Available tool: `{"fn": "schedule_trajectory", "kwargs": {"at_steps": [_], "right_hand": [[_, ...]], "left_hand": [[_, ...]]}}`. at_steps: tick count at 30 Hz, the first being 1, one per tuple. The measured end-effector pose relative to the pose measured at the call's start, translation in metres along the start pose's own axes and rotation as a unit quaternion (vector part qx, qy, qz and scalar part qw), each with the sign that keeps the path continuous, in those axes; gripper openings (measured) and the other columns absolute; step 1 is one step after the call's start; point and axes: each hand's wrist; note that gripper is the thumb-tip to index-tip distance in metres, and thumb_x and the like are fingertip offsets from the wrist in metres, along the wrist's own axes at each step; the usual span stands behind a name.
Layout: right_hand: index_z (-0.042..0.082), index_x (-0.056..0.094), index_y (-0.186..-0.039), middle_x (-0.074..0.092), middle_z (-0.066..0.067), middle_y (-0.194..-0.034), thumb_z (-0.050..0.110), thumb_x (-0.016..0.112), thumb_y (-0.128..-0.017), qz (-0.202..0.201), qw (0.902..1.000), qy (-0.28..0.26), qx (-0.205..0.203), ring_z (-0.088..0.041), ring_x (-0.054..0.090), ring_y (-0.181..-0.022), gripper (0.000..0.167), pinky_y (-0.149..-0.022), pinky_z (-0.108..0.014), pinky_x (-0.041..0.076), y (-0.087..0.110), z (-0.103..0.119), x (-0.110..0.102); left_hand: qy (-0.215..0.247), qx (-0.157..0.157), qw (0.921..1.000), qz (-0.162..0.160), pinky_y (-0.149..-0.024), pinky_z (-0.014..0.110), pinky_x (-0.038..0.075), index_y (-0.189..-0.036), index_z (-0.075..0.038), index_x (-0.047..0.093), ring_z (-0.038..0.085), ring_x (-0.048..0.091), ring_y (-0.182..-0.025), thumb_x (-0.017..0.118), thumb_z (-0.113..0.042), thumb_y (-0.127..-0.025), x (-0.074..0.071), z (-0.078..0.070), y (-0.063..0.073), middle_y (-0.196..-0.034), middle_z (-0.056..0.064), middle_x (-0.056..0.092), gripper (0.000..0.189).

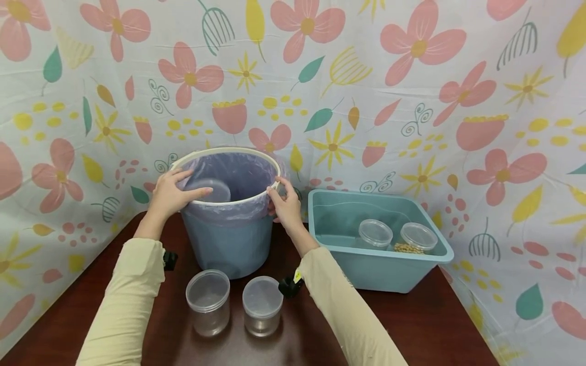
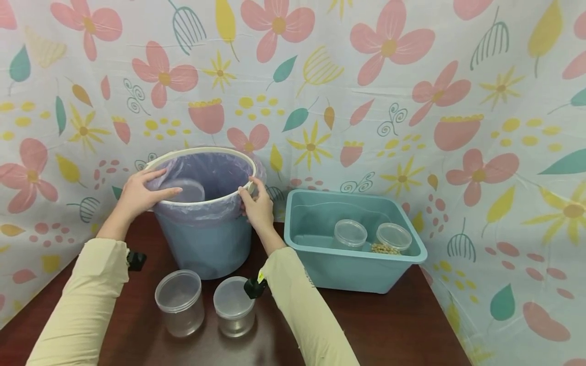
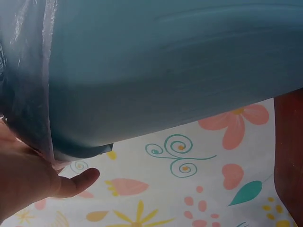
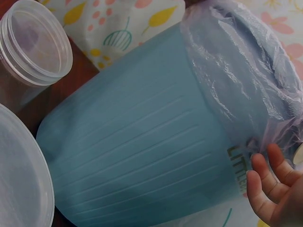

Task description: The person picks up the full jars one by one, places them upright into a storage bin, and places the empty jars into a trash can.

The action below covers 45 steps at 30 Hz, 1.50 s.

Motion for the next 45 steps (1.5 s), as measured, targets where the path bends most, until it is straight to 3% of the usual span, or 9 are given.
{"fn": "schedule_trajectory", "kwargs": {"at_steps": [13, 20, 25, 32, 45], "right_hand": [[0.026, 0.046, -0.128, 0.056, -0.005, -0.06, 0.033, 0.054, -0.087, -0.001, 1.0, 0.003, -0.001, -0.021, 0.056, -0.05, 0.043, -0.046, -0.042, 0.047, 0.0, -0.001, 0.0], [0.026, 0.046, -0.128, 0.056, -0.007, -0.06, 0.034, 0.054, -0.087, -0.001, 1.0, 0.001, -0.002, -0.027, 0.057, -0.051, 0.043, -0.046, -0.043, 0.047, 0.0, -0.001, 0.0], [0.026, 0.045, -0.128, 0.058, -0.009, -0.062, 0.034, 0.054, -0.087, 0.004, 1.0, 0.002, 0.002, -0.033, 0.059, -0.054, 0.043, -0.047, -0.045, 0.048, 0.0, -0.001, 0.001], [0.026, 0.045, -0.129, 0.056, -0.006, -0.059, 0.034, 0.053, -0.087, 0.004, 1.0, 0.001, -0.002, -0.03, 0.058, -0.051, 0.043, -0.045, -0.042, 0.047, 0.0, 0.0, 0.0], [0.022, 0.043, -0.131, 0.056, -0.006, -0.059, 0.034, 0.052, -0.088, 0.008, 1.0, -0.002, 0.001, -0.035, 0.058, -0.054, 0.045, -0.038, -0.029, 0.043, 0.001, -0.001, 0.0]], "left_hand": [[-0.008, 0.037, 0.9987, -0.033, -0.096, 0.061, 0.011, -0.13, -0.001, 0.045, 0.041, 0.014, -0.129, 0.059, -0.045, -0.082, 0.002, 0.003, 0.008, -0.136, 0.026, 0.031, 0.067], [-0.006, 0.07, 0.9949, -0.073, -0.096, 0.059, 0.016, -0.126, 0.001, 0.05, 0.041, 0.02, -0.127, 0.059, -0.041, -0.083, 0.005, 0.005, 0.019, -0.133, 0.026, 0.036, 0.06], [0.0, 0.112, 0.986, -0.124, -0.093, 0.058, 0.023, -0.115, 0.005, 0.058, 0.042, 0.031, -0.121, 0.065, -0.031, -0.081, 0.007, 0.003, 0.031, -0.126, 0.026, 0.044, 0.05], [0.039, 0.151, 0.9696, -0.189, -0.091, 0.056, 0.028, -0.106, 0.006, 0.063, 0.04, 0.038, -0.116, 0.07, -0.019, -0.078, 0.011, 0.002, 0.043, -0.119, 0.024, 0.05, 0.038], [0.06, 0.197, 0.95, -0.234, -0.087, 0.053, 0.032, -0.099, 0.006, 0.065, 0.038, 0.045, -0.107, 0.071, -0.004, -0.072, 0.018, -0.005, 0.067, -0.113, 0.023, 0.054, 0.029]]}}
Point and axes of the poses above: each hand's wrist, its own y-axis away from the middle knuckle, its own x-axis out of the palm, z = x × y
